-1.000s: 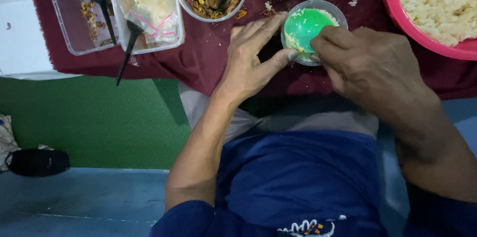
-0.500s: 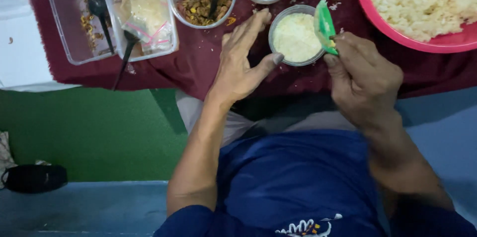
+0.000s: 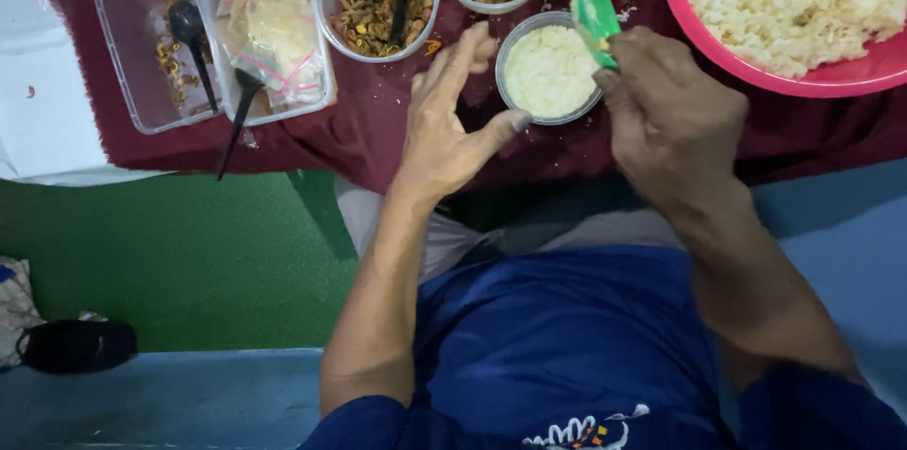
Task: Stirring a white substance in a small plastic container using a green spoon
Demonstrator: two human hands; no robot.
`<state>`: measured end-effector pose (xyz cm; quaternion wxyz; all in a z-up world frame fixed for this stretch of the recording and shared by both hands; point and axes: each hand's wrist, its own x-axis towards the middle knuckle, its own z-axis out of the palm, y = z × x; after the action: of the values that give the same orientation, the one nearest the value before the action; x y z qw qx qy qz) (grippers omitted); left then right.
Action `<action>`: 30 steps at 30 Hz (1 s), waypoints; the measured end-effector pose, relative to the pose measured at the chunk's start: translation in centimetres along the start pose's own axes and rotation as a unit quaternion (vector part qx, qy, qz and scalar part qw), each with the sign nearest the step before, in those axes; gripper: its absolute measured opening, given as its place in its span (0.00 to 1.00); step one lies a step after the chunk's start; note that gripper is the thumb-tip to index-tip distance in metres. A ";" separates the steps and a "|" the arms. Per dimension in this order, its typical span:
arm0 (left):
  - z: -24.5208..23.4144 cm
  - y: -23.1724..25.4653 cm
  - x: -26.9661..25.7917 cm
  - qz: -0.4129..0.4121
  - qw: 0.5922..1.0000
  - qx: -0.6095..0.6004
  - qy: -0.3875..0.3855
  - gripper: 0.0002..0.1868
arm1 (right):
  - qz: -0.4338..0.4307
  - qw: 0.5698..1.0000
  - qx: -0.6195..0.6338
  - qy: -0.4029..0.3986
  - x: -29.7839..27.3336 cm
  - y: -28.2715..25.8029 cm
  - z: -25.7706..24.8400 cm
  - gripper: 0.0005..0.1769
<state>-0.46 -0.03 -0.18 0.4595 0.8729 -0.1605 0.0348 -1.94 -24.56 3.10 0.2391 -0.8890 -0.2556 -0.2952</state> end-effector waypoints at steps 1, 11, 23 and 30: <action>0.1 -0.2 0.0 -0.002 1.000 0.000 0.001 0.47 | -0.001 1.000 0.001 -0.001 0.2 -0.4 -0.5 0.11; 0.4 -0.1 0.5 0.009 0.998 0.066 -0.022 0.46 | -0.086 0.945 -0.268 -0.167 1.7 -3.7 -2.5 0.08; 0.2 0.4 0.7 0.011 0.997 0.065 -0.027 0.38 | -0.079 0.930 -0.263 -0.243 2.4 -3.0 -0.6 0.05; 0.4 -0.4 0.6 0.025 0.997 0.065 -0.024 0.39 | -0.095 0.925 -0.255 -0.264 2.7 -1.9 -0.4 0.06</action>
<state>0.21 -0.34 -0.57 0.3970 0.8971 -0.1907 0.0357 -1.38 -22.51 5.61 -0.1009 -0.9372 -0.3090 -0.1264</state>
